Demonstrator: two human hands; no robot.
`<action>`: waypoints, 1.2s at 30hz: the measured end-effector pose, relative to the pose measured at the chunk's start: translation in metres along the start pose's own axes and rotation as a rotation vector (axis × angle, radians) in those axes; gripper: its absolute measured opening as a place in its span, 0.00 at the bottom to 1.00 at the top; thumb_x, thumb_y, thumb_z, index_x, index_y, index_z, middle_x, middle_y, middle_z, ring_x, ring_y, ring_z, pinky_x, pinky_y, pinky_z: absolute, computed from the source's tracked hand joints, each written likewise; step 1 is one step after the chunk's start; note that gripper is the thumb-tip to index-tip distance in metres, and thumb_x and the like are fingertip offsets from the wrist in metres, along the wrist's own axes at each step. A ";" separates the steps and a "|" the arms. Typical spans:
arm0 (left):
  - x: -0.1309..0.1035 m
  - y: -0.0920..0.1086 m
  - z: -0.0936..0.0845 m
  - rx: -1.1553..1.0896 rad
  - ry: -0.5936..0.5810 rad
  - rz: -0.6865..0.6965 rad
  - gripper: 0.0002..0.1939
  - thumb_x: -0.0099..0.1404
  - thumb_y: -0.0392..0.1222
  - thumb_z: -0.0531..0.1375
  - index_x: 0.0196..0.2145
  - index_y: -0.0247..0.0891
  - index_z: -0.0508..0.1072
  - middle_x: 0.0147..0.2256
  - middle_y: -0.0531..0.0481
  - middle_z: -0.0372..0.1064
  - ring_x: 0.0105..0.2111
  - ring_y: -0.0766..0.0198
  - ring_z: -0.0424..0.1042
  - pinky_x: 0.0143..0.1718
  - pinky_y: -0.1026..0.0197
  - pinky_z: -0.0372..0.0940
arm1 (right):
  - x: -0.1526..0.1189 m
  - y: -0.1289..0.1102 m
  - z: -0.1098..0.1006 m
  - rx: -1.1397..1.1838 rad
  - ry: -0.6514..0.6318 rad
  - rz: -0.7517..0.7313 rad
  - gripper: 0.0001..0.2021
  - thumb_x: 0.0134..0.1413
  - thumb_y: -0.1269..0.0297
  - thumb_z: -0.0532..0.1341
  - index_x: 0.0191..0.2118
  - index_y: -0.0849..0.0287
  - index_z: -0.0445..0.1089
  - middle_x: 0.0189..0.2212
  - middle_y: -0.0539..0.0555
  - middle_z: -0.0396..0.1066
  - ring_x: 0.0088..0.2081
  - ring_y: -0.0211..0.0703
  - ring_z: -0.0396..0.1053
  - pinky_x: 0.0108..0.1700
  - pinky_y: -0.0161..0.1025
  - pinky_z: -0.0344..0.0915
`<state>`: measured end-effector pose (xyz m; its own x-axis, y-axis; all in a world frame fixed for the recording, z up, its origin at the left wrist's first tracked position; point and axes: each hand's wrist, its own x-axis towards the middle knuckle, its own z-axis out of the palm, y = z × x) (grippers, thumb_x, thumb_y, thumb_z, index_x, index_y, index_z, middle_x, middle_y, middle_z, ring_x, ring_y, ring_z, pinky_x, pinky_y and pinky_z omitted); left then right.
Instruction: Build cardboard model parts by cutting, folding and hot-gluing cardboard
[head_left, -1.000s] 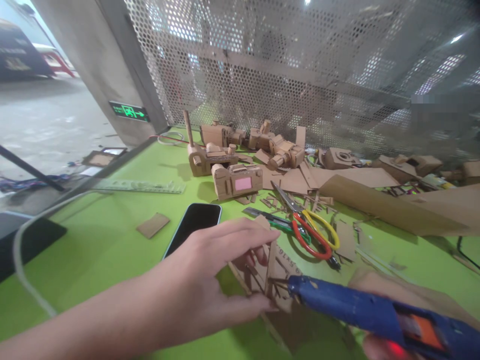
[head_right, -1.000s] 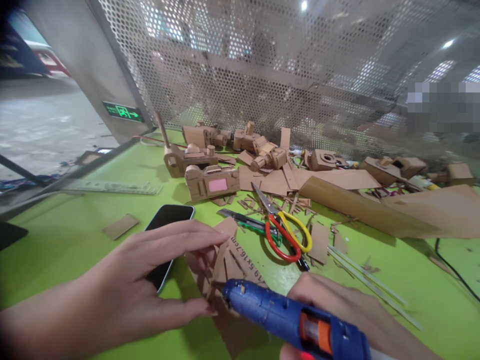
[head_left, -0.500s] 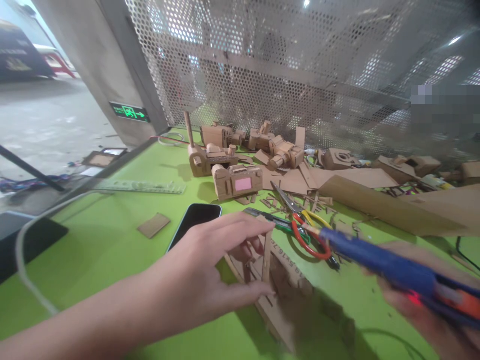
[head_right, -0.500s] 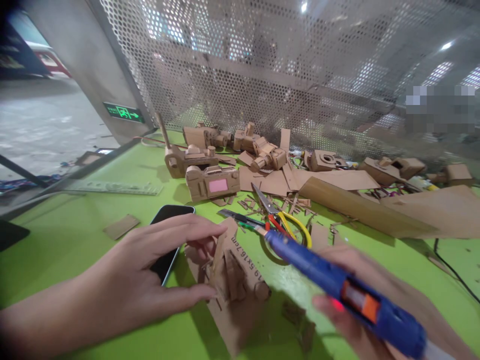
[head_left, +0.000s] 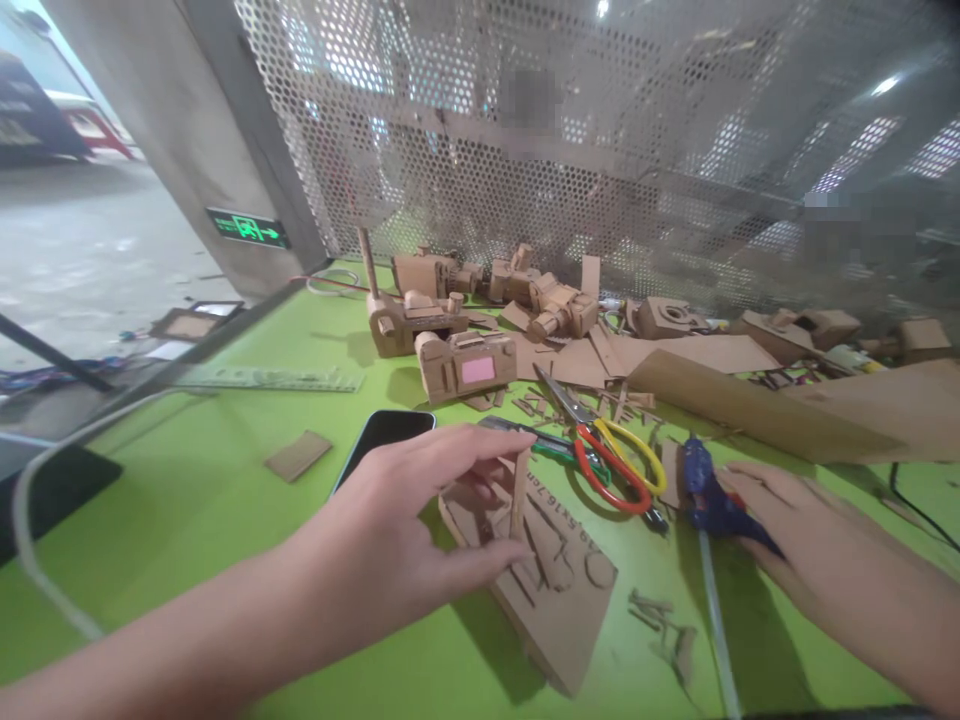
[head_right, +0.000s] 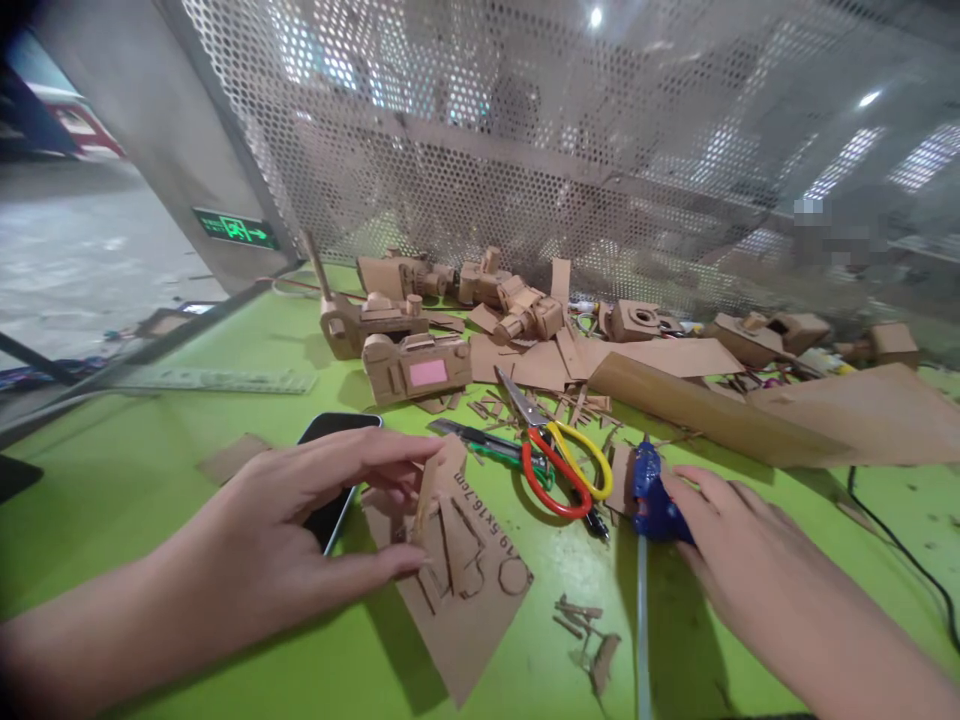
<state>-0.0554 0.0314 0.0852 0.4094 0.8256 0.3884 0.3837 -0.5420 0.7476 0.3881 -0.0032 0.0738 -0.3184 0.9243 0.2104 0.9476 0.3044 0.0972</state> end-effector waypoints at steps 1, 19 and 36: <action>0.001 0.000 0.000 -0.007 0.002 -0.008 0.31 0.66 0.45 0.79 0.64 0.49 0.81 0.53 0.49 0.88 0.45 0.58 0.88 0.47 0.64 0.83 | 0.003 -0.011 -0.007 -0.010 0.038 -0.058 0.22 0.69 0.68 0.57 0.59 0.60 0.83 0.56 0.69 0.85 0.52 0.77 0.86 0.54 0.72 0.83; 0.004 0.006 0.002 -0.325 -0.019 -0.310 0.34 0.67 0.43 0.75 0.68 0.45 0.76 0.40 0.52 0.91 0.38 0.58 0.91 0.45 0.64 0.82 | 0.097 -0.145 -0.052 0.623 -0.427 -0.186 0.28 0.62 0.42 0.78 0.62 0.41 0.76 0.67 0.51 0.72 0.57 0.56 0.82 0.57 0.50 0.83; -0.001 0.004 0.009 -0.539 -0.093 -0.492 0.39 0.69 0.36 0.75 0.74 0.51 0.73 0.45 0.51 0.89 0.45 0.59 0.90 0.49 0.65 0.83 | 0.094 -0.160 -0.037 0.614 0.047 -0.317 0.30 0.75 0.45 0.70 0.73 0.50 0.69 0.64 0.56 0.79 0.61 0.49 0.82 0.61 0.41 0.81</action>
<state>-0.0469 0.0270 0.0834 0.3725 0.9237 -0.0898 0.0909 0.0600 0.9941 0.2059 0.0262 0.1143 -0.5701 0.7625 0.3059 0.6473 0.6461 -0.4044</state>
